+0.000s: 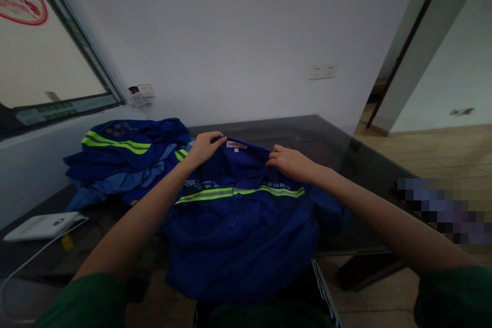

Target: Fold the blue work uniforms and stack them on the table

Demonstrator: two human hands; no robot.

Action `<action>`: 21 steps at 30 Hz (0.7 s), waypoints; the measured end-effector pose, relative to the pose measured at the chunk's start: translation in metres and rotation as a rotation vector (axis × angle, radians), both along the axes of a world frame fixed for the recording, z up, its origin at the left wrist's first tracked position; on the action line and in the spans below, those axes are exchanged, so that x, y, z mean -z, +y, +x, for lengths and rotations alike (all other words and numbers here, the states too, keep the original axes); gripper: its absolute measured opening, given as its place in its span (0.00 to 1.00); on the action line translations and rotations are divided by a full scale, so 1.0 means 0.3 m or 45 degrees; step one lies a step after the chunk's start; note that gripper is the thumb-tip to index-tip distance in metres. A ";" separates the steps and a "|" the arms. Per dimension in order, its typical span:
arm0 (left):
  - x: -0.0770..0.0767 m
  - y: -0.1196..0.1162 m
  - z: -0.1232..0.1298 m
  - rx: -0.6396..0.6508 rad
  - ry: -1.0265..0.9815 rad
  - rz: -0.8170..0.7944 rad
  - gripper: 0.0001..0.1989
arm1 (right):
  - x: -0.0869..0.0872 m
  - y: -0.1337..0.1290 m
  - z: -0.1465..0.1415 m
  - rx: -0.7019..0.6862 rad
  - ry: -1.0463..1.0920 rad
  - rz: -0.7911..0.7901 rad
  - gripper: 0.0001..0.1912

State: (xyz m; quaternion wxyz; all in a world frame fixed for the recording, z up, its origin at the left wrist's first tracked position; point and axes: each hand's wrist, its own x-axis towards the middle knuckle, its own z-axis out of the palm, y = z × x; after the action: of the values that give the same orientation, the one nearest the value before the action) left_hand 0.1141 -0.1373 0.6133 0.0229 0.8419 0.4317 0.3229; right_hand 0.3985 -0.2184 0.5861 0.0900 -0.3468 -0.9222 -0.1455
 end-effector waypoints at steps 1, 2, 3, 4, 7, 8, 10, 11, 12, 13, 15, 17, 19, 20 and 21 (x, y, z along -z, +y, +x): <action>-0.001 0.005 -0.006 -0.014 0.001 0.011 0.17 | -0.006 -0.006 0.004 -0.002 0.030 -0.020 0.13; -0.002 0.011 -0.013 -0.027 0.001 0.019 0.17 | -0.013 -0.013 0.010 -0.013 0.075 -0.045 0.12; -0.003 0.017 -0.020 -0.038 0.000 0.021 0.17 | -0.019 -0.020 0.017 -0.033 0.128 -0.071 0.12; -0.003 0.022 -0.026 -0.046 -0.001 0.020 0.17 | -0.024 -0.028 0.024 -0.061 0.184 -0.094 0.12; -0.002 0.032 -0.034 -0.053 -0.005 0.006 0.17 | -0.029 -0.051 0.038 -0.144 0.334 -0.131 0.11; -0.001 0.032 -0.031 -0.051 -0.009 0.004 0.17 | -0.027 -0.057 0.039 -0.154 0.370 -0.134 0.11; 0.001 0.028 -0.021 -0.040 -0.023 -0.003 0.17 | -0.022 -0.069 0.034 -0.143 0.415 -0.135 0.10; 0.002 0.025 -0.016 -0.033 -0.030 -0.009 0.18 | -0.019 -0.074 0.030 -0.132 0.428 -0.137 0.10; 0.003 0.022 -0.012 -0.027 -0.034 -0.016 0.18 | -0.017 -0.077 0.027 -0.127 0.444 -0.140 0.10; 0.004 0.020 -0.009 -0.023 -0.035 -0.025 0.18 | -0.015 -0.077 0.025 -0.131 0.471 -0.141 0.10; 0.007 0.019 -0.013 -0.018 -0.032 -0.051 0.18 | -0.009 -0.065 0.035 -0.150 0.579 -0.132 0.12; 0.013 0.024 -0.027 -0.013 -0.030 -0.090 0.18 | 0.003 -0.031 0.062 -0.128 0.742 -0.126 0.15; 0.023 0.033 -0.046 -0.011 -0.051 -0.124 0.18 | 0.028 0.022 0.100 -0.030 0.877 -0.173 0.19; 0.028 0.038 -0.056 -0.012 -0.068 -0.140 0.18 | 0.046 0.052 0.117 0.034 0.909 -0.228 0.19; 0.034 0.044 -0.065 -0.012 -0.089 -0.156 0.18 | 0.065 0.080 0.131 0.097 0.914 -0.293 0.19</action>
State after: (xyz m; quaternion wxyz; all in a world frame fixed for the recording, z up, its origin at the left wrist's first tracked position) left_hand 0.0946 -0.1240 0.6032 0.0879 0.8251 0.4537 0.3252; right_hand 0.4378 -0.1943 0.5667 0.3623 -0.4175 -0.8288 0.0867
